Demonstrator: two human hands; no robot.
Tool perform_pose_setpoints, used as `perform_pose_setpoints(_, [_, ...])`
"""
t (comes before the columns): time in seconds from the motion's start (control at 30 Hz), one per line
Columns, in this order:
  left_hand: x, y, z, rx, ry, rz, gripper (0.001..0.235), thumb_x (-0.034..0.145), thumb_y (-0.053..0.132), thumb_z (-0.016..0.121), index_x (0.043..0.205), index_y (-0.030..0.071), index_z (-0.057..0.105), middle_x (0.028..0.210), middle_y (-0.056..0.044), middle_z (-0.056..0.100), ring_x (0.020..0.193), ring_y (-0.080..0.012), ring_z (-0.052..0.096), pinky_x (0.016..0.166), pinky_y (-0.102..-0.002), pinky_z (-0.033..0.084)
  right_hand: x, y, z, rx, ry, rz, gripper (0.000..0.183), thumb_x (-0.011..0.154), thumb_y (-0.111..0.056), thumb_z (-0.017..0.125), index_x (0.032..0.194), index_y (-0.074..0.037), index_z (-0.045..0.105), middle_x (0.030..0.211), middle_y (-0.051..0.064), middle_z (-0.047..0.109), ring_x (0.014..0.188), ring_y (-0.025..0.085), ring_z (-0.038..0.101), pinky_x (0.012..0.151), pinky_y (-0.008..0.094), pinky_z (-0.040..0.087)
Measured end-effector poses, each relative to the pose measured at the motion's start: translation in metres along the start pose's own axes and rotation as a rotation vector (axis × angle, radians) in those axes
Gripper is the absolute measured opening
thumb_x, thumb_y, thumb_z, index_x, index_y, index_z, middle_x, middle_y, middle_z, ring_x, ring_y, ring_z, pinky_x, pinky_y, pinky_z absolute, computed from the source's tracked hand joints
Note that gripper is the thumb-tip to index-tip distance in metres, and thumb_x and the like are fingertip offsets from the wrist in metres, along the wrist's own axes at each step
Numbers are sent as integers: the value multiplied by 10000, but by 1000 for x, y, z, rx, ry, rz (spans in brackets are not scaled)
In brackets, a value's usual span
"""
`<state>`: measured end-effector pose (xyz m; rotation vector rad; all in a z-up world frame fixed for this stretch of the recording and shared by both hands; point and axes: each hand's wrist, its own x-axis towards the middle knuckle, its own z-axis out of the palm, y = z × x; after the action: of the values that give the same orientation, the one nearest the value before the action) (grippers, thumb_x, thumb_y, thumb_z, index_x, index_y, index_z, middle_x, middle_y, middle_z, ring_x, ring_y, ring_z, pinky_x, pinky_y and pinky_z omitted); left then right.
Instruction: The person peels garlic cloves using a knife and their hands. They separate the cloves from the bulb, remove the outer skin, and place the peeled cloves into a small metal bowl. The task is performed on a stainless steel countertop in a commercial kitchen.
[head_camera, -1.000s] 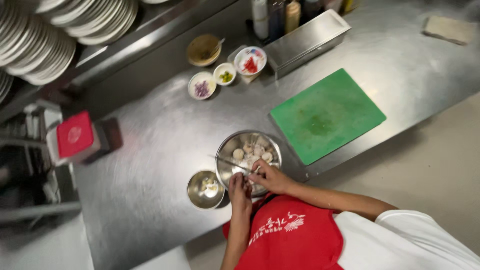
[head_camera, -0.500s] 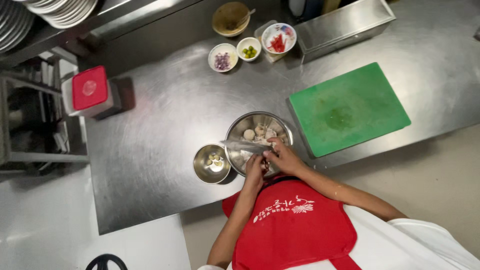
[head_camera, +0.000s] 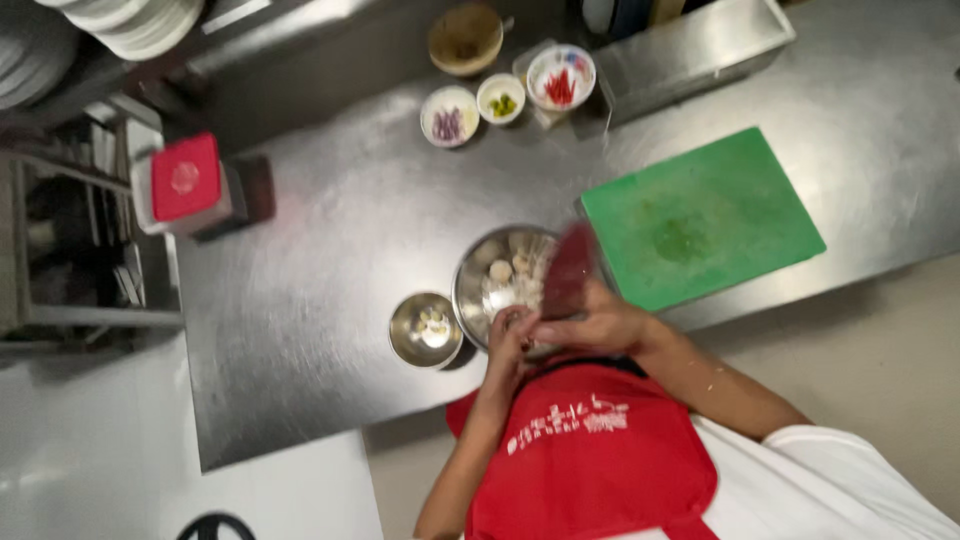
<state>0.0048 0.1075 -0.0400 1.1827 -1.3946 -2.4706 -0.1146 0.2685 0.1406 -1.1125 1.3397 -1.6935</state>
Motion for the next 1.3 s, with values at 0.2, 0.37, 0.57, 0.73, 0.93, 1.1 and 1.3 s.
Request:
perform_pose_setpoints(0.2, [-1,13,-4,-165,-50,71,225,946,186,748,1109,66,651,818,-17,650,631,-104,523,515,-216,411,1,68,17,-35,347,675,342,892,-334,780,1079,-47,780,756,47,609,624,167,495,560,346,391])
perform_pose_setpoints(0.37, [-4,39,10,-175,-103,72,324,921,150,706,1223,108,599,919,1,691,680,-70,561,554,-221,448,-8,106,-1,-262,394,373,387,989,-345,691,1206,-26,716,877,-15,721,808,97,640,723,288,525])
perform_pose_setpoints(0.57, [-9,70,44,-132,-190,259,300,996,113,719,1276,10,688,1046,-63,701,743,-69,561,636,-214,461,-13,78,4,185,446,295,529,1111,-459,454,1399,-21,518,691,-11,513,509,54,416,455,214,349])
perform_pose_setpoints(0.73, [-23,67,49,-250,-230,212,324,974,122,705,1292,66,695,1047,-47,718,701,-47,539,597,-195,433,-13,48,7,392,419,300,672,1079,-547,314,1500,-67,523,670,-24,523,484,33,397,432,189,335])
perform_pose_setpoints(0.93, [-27,54,40,-323,-256,318,228,1008,64,732,1214,6,652,1021,-47,700,761,-96,590,658,-240,475,-13,33,10,-78,291,215,538,1089,-365,479,1547,-84,463,669,-32,490,545,52,430,515,212,378])
perform_pose_setpoints(1.1, [-29,62,35,-441,-300,191,309,982,71,703,1280,8,655,935,-35,689,733,-99,596,666,-238,497,-12,17,15,-428,345,222,560,1060,-319,577,1566,-95,491,733,88,595,691,195,546,689,324,487])
perform_pose_setpoints(1.3, [-48,60,31,-602,-369,73,413,943,65,727,1340,-1,631,868,12,647,706,-54,558,658,-196,478,-10,0,31,-489,288,83,543,1060,-374,585,1497,-64,495,1283,197,709,1132,300,742,938,372,577])
